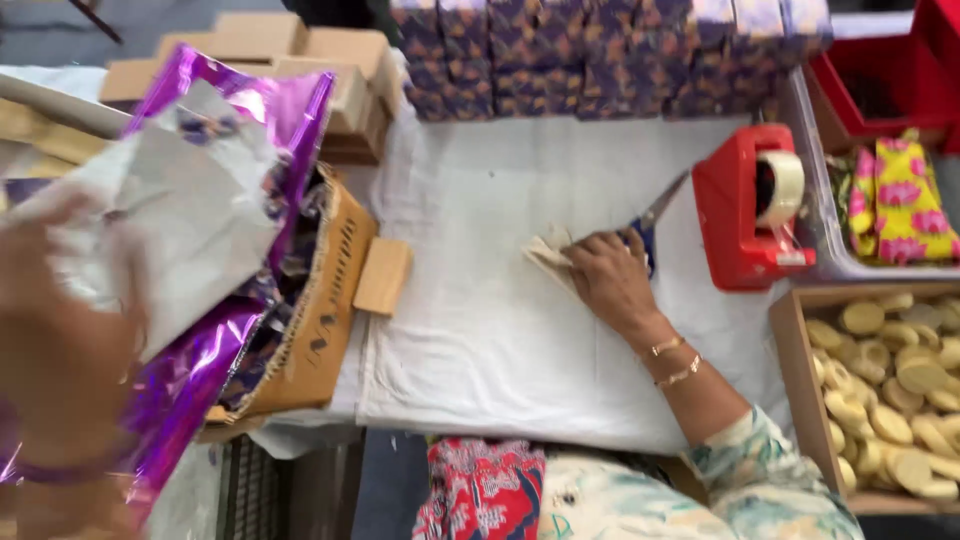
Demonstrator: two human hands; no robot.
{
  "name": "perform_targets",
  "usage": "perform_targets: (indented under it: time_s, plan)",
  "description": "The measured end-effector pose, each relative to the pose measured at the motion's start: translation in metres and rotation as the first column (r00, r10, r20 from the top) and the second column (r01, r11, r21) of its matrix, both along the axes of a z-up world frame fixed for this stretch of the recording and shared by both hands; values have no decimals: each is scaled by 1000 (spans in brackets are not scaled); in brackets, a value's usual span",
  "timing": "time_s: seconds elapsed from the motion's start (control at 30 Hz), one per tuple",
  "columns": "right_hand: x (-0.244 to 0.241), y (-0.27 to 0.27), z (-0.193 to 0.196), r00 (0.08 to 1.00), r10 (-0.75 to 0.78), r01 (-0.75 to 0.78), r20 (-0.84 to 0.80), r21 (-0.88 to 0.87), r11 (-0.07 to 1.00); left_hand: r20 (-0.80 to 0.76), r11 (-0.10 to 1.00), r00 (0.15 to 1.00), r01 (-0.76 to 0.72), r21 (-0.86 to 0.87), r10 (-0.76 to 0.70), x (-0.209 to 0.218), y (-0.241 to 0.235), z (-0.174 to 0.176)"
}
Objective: The recorder cleans individual soap bars with a cloth and then wraps them in decorative purple paper, using tape to secure the packaging.
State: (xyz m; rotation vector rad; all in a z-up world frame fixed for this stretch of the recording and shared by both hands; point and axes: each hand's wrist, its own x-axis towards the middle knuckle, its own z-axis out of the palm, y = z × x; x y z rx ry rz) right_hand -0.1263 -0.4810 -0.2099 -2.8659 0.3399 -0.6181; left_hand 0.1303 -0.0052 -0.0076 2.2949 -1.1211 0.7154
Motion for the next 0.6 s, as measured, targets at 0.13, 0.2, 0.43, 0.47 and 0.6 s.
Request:
perform_targets:
  time_s: [0.13, 0.2, 0.43, 0.47, 0.6]
  plan:
    - [-16, -7, 7, 997, -61, 61, -52, -9, 998, -194, 973, 964, 204, 108, -181, -166, -139, -45]
    - [-23, -20, 16, 987, -137, 140, -83, 28, 990, -314, 935, 922, 295, 197, -225, -166, -163, -100]
    - [-42, -51, 7, 935, -336, 343, -115, 48, 938, -33, 832, 943, -275, 481, 331, -93, -200, -224]
    - [-41, -53, 7, 934, -353, 356, -55, 47, 933, 21, 789, 918, -351, 505, 395, -88, -205, -228]
    - [-44, -63, 7, 878, -450, 464, -164, 63, 883, -44, 771, 893, -360, 525, 448, -84, -209, -232]
